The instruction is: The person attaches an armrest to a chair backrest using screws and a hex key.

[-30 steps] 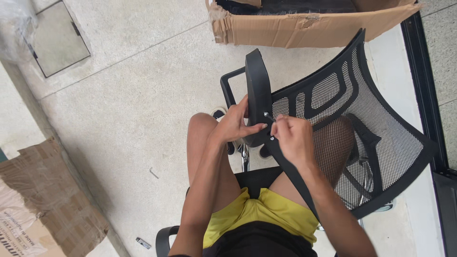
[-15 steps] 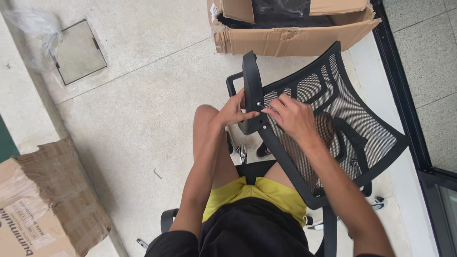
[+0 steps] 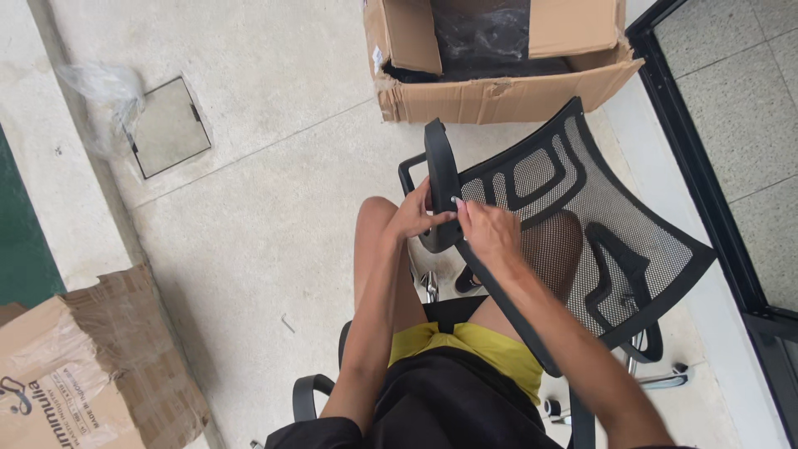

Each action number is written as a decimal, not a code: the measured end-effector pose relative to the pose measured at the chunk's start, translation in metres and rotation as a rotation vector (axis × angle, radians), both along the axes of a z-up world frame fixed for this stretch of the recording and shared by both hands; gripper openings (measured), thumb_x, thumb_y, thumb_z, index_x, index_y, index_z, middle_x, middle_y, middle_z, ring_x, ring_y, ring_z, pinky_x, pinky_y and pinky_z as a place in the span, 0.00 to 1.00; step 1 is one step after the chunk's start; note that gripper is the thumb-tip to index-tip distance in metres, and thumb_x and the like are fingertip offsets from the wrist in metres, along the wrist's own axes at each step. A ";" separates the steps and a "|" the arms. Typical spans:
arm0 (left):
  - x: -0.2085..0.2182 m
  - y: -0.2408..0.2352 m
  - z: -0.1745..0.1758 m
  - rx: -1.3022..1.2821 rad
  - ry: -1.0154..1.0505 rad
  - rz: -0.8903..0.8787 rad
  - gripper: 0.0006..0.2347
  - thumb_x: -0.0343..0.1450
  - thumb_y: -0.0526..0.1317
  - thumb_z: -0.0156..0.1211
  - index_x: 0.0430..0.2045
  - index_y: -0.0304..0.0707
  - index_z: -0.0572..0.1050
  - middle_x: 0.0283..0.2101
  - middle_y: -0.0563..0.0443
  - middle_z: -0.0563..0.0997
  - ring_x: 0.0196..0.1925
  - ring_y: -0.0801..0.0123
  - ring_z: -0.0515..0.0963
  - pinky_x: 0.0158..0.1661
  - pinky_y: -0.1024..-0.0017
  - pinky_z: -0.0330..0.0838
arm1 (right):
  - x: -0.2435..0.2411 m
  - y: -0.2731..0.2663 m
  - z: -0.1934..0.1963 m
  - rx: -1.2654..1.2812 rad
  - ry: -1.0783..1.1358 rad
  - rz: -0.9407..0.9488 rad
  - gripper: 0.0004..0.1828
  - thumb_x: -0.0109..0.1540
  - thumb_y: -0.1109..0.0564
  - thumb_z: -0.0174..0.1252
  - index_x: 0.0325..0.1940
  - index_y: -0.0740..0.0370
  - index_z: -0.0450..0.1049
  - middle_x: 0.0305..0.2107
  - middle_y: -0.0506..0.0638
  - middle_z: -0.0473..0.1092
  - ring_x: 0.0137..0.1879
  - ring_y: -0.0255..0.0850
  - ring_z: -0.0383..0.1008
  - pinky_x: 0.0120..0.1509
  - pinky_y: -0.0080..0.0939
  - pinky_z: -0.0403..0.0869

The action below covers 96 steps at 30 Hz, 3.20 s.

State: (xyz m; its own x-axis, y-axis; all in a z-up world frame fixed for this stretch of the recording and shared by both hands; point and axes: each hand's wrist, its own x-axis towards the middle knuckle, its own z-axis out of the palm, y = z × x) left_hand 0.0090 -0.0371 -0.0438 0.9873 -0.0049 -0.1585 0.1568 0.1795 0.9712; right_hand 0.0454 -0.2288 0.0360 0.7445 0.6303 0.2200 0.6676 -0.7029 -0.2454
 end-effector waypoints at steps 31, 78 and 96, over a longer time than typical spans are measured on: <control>0.007 -0.009 -0.005 -0.093 -0.015 -0.044 0.32 0.62 0.26 0.75 0.60 0.41 0.65 0.45 0.44 0.82 0.47 0.60 0.83 0.49 0.65 0.81 | 0.068 -0.029 0.030 0.005 -0.007 0.642 0.14 0.71 0.44 0.51 0.42 0.53 0.75 0.35 0.44 0.76 0.40 0.40 0.78 0.46 0.36 0.78; 0.005 -0.019 0.033 -0.106 0.003 -0.027 0.27 0.62 0.25 0.73 0.54 0.40 0.68 0.42 0.45 0.82 0.45 0.63 0.83 0.48 0.68 0.82 | 0.048 0.008 0.064 -0.124 0.587 -0.014 0.24 0.64 0.48 0.52 0.16 0.62 0.68 0.14 0.62 0.67 0.28 0.66 0.75 0.32 0.57 0.68; 0.007 -0.015 0.013 -0.141 -0.008 -0.010 0.28 0.62 0.24 0.74 0.55 0.41 0.68 0.43 0.47 0.82 0.46 0.64 0.83 0.49 0.68 0.82 | 0.054 -0.011 0.096 -0.124 0.179 0.387 0.14 0.68 0.47 0.50 0.50 0.57 0.70 0.34 0.59 0.74 0.34 0.60 0.80 0.38 0.62 0.79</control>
State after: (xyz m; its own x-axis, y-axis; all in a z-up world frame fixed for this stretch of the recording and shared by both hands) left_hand 0.0157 -0.0521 -0.0312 0.9884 -0.0363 -0.1474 0.1513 0.3128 0.9377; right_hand 0.0993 -0.2402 0.1324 0.4678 0.8837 0.0138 0.8421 -0.4409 -0.3106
